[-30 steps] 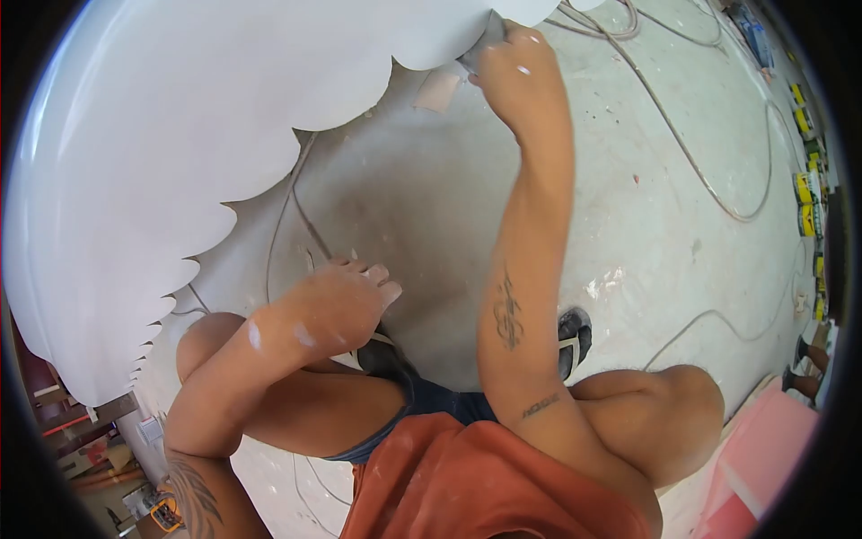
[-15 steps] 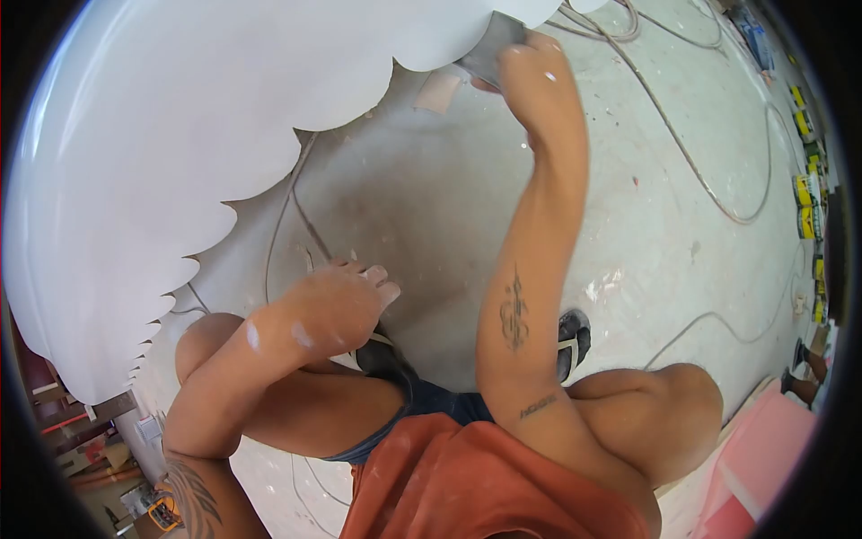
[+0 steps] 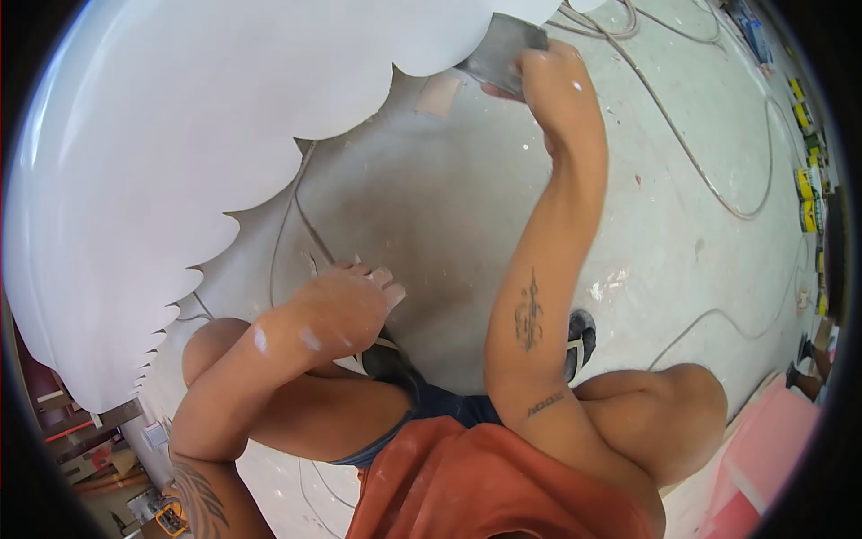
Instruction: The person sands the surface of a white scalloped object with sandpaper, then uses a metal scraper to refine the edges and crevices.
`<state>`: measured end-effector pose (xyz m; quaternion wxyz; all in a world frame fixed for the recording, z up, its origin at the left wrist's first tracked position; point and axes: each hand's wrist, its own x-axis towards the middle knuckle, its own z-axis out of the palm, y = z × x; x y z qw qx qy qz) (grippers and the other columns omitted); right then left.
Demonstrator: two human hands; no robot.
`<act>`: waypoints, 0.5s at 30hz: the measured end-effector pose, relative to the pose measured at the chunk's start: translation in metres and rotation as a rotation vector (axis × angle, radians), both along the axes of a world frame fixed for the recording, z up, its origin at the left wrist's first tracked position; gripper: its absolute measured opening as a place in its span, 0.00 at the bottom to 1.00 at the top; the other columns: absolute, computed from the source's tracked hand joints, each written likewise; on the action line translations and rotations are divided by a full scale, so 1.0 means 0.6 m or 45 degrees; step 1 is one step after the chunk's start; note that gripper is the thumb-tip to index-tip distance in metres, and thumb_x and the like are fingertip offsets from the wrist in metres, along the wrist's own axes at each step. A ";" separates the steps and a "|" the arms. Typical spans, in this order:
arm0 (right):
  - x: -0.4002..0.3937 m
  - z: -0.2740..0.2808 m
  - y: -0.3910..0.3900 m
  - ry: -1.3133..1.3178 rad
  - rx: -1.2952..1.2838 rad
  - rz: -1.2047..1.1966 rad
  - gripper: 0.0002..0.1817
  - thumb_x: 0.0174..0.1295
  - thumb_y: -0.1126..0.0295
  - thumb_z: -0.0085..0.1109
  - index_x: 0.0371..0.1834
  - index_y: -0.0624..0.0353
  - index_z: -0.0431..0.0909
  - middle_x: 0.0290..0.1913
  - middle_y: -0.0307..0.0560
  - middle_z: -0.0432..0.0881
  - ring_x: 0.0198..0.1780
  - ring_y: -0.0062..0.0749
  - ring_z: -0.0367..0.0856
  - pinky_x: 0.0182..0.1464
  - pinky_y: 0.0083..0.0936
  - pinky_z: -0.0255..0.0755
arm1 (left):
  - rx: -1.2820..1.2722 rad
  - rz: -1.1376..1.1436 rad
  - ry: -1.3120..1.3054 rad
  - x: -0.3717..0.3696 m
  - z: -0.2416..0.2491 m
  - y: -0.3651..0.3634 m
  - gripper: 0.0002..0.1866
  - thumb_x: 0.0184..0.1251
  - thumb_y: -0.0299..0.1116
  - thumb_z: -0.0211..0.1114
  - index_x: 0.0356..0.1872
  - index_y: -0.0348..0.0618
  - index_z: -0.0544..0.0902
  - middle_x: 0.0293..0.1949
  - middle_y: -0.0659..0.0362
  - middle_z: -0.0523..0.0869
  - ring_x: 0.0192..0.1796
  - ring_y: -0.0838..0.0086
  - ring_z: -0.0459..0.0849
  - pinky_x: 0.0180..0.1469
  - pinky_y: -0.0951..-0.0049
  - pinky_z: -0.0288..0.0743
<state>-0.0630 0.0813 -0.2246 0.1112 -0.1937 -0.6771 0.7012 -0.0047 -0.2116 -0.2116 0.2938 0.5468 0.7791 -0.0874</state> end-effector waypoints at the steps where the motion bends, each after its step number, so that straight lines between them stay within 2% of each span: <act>1: -0.033 -0.041 0.003 0.049 -0.004 -0.030 0.24 0.62 0.71 0.52 0.57 0.80 0.77 0.47 0.57 0.84 0.44 0.44 0.92 0.56 0.31 0.78 | -0.001 -0.002 -0.008 0.001 0.003 0.002 0.14 0.66 0.22 0.59 0.51 0.39 0.83 0.50 0.50 0.86 0.55 0.55 0.87 0.64 0.59 0.78; 3: -0.038 -0.037 -0.009 0.112 -0.008 -0.074 0.25 0.61 0.72 0.53 0.58 0.80 0.77 0.49 0.58 0.84 0.43 0.44 0.92 0.56 0.31 0.77 | -0.115 0.042 -0.122 -0.004 0.012 0.009 0.23 0.62 0.24 0.62 0.61 0.37 0.81 0.60 0.48 0.85 0.63 0.52 0.83 0.69 0.57 0.74; 5: -0.017 -0.021 -0.020 0.077 -0.016 -0.148 0.23 0.60 0.72 0.52 0.54 0.80 0.77 0.49 0.60 0.85 0.44 0.46 0.92 0.56 0.34 0.78 | -0.160 0.061 -0.105 -0.006 0.015 0.009 0.24 0.62 0.24 0.63 0.62 0.37 0.81 0.60 0.48 0.85 0.63 0.52 0.83 0.69 0.57 0.74; 7: 0.001 0.004 0.001 0.064 0.032 -0.070 0.23 0.60 0.72 0.52 0.55 0.80 0.77 0.48 0.59 0.85 0.44 0.46 0.92 0.56 0.34 0.78 | -0.209 0.105 -0.118 -0.002 0.011 0.001 0.24 0.62 0.24 0.63 0.62 0.38 0.81 0.60 0.48 0.85 0.63 0.52 0.83 0.69 0.57 0.74; 8: 0.011 0.006 0.009 0.042 0.079 0.000 0.24 0.60 0.72 0.52 0.56 0.80 0.76 0.48 0.59 0.84 0.44 0.46 0.92 0.56 0.34 0.78 | -0.098 0.104 -0.085 0.002 0.009 -0.006 0.20 0.64 0.23 0.60 0.59 0.38 0.82 0.56 0.49 0.85 0.61 0.54 0.84 0.68 0.58 0.74; 9: -0.004 -0.006 0.002 0.038 0.038 -0.150 0.25 0.59 0.72 0.52 0.56 0.81 0.77 0.45 0.57 0.86 0.44 0.46 0.92 0.57 0.35 0.78 | 0.015 0.096 -0.050 0.005 0.008 -0.009 0.17 0.67 0.22 0.57 0.55 0.39 0.83 0.52 0.50 0.85 0.59 0.56 0.86 0.68 0.59 0.74; 10: -0.022 -0.012 0.000 0.042 0.039 -0.158 0.25 0.59 0.72 0.52 0.56 0.81 0.77 0.45 0.57 0.86 0.44 0.46 0.92 0.57 0.35 0.78 | 0.016 0.089 -0.046 0.004 0.007 -0.007 0.17 0.67 0.22 0.57 0.55 0.39 0.83 0.52 0.50 0.85 0.59 0.56 0.86 0.68 0.59 0.74; 12: -0.043 -0.026 -0.003 -0.271 0.357 -0.061 0.22 0.59 0.72 0.52 0.51 0.82 0.79 0.43 0.58 0.86 0.40 0.47 0.92 0.56 0.34 0.78 | -0.039 0.090 -0.123 0.001 0.006 -0.004 0.18 0.66 0.22 0.57 0.56 0.39 0.83 0.53 0.50 0.85 0.58 0.56 0.86 0.65 0.58 0.76; 13: -0.034 -0.044 -0.014 0.185 0.250 -0.172 0.20 0.58 0.73 0.51 0.46 0.82 0.80 0.40 0.59 0.85 0.40 0.45 0.90 0.54 0.38 0.80 | -0.042 0.082 -0.114 -0.002 0.006 -0.004 0.18 0.66 0.22 0.57 0.56 0.39 0.83 0.53 0.50 0.85 0.58 0.56 0.86 0.65 0.58 0.76; 15: 0.001 0.008 -0.013 0.152 0.146 -0.132 0.20 0.59 0.73 0.51 0.47 0.83 0.79 0.41 0.59 0.84 0.41 0.45 0.89 0.53 0.39 0.82 | -0.153 0.080 -0.079 -0.002 0.000 -0.004 0.18 0.66 0.22 0.57 0.56 0.39 0.83 0.53 0.49 0.85 0.58 0.56 0.86 0.64 0.57 0.76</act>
